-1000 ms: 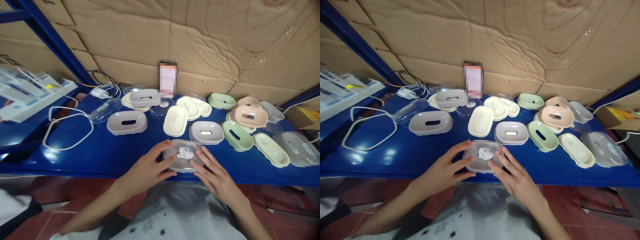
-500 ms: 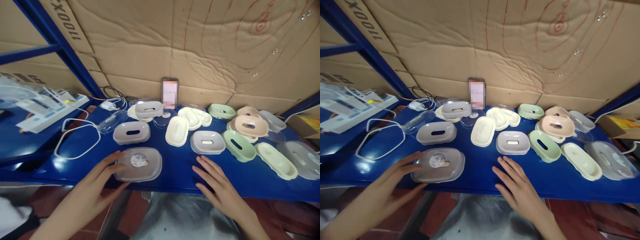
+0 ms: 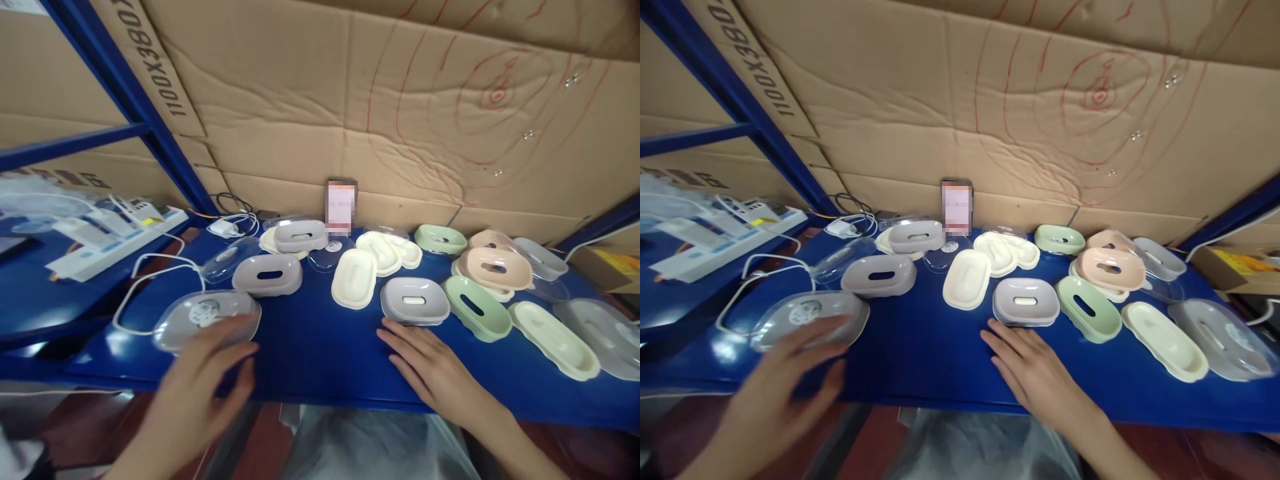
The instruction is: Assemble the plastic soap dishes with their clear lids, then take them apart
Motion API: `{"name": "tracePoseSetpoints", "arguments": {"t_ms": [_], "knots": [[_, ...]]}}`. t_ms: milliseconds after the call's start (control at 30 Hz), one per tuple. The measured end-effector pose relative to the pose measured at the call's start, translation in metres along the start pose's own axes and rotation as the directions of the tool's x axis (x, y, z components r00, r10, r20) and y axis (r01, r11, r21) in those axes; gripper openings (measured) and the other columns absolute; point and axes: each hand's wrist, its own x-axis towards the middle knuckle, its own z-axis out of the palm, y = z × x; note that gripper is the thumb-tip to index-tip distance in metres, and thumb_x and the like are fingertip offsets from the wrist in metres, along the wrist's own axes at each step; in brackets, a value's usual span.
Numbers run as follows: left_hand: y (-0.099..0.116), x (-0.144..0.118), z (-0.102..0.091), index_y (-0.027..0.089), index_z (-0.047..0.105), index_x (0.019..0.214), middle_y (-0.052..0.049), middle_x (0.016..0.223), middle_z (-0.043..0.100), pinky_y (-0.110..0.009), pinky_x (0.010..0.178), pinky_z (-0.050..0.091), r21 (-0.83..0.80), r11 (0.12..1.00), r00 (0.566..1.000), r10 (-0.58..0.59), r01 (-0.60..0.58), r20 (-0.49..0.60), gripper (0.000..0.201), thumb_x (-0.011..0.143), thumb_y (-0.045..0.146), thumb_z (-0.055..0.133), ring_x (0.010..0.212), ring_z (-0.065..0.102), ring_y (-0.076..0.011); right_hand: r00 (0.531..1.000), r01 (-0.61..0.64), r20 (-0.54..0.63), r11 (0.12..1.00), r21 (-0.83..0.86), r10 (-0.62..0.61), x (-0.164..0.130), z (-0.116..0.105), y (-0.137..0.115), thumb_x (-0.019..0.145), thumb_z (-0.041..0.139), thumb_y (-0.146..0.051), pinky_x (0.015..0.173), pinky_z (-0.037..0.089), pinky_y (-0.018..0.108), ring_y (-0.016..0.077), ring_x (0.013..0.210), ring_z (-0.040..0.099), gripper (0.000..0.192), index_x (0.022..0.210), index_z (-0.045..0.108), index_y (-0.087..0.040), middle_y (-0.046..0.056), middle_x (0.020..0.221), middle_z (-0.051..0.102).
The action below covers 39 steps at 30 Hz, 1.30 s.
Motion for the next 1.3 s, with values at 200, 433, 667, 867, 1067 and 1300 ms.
{"name": "tracePoseSetpoints", "arguments": {"t_ms": [200,433,667,867,1067,1300], "knots": [[0.047,0.049,0.068,0.022,0.049,0.159,-0.014,0.167,0.051,-0.055,0.119,0.051,-0.034,0.968,0.926,0.249,-0.25,0.285,0.054,0.106,0.02,0.055,0.152,0.052,-0.0329,0.999,0.014,0.032,0.999,-0.049,-0.013,0.026,0.0,0.027,0.111,0.052,-0.029,0.114,0.059,0.053,0.0266,0.138,0.066,0.053,0.164,0.048,-0.031,0.008,0.157,0.063],[0.062,0.065,0.059,0.028,0.055,0.155,-0.008,0.152,0.066,-0.044,0.112,0.056,-0.26,0.907,0.837,0.41,-0.332,0.362,0.05,0.108,0.015,0.049,0.128,0.069,-0.0234,0.999,0.041,0.015,0.998,-0.052,-0.041,0.027,-0.004,0.02,0.11,0.057,-0.033,0.109,0.062,0.051,0.0268,0.134,0.068,0.055,0.164,0.047,-0.033,0.008,0.162,0.057],[0.024,0.059,0.087,0.023,0.047,0.164,-0.022,0.156,0.061,-0.07,0.119,0.044,0.299,0.947,0.994,-0.111,0.113,-0.027,0.058,0.106,0.017,0.049,0.143,0.06,-0.042,0.997,0.043,0.056,0.999,0.016,-0.043,-0.005,-0.004,0.012,0.101,0.072,-0.053,0.116,0.058,0.053,0.0312,0.149,0.056,0.056,0.15,0.062,-0.028,0.01,0.165,0.054],[0.03,0.058,0.093,0.025,0.055,0.156,-0.015,0.149,0.068,-0.055,0.11,0.055,0.263,0.961,0.982,0.035,-0.083,0.183,0.069,0.093,-0.001,0.046,0.128,0.071,-0.033,0.999,-0.024,0.023,0.998,0.061,0.023,-0.023,0.001,0.013,0.105,0.067,-0.042,0.119,0.056,0.05,0.0299,0.155,0.049,0.034,0.136,0.07,-0.03,0.008,0.168,0.05],[0.031,0.062,0.087,0.022,0.06,0.148,-0.011,0.144,0.071,-0.052,0.11,0.055,0.164,0.978,0.985,0.104,-0.127,0.14,0.053,0.1,0.005,0.047,0.127,0.07,-0.0313,0.998,-0.054,-0.018,0.995,0.086,0.056,-0.02,0.0,0.015,0.108,0.057,-0.022,0.122,0.053,0.049,0.0288,0.16,0.041,0.047,0.153,0.06,-0.035,0.006,0.173,0.042],[0.055,0.063,0.077,0.016,0.067,0.132,-0.01,0.122,0.078,-0.04,0.093,0.057,0.031,0.984,0.985,0.174,-0.174,-0.004,0.028,0.109,0.013,0.051,0.107,0.073,-0.0245,0.995,-0.094,0.038,0.987,0.133,0.089,-0.025,-0.001,0.009,0.108,0.059,-0.031,0.118,0.056,0.038,0.0237,0.153,0.053,0.057,0.163,0.048,-0.033,0.007,0.173,0.043]]}}
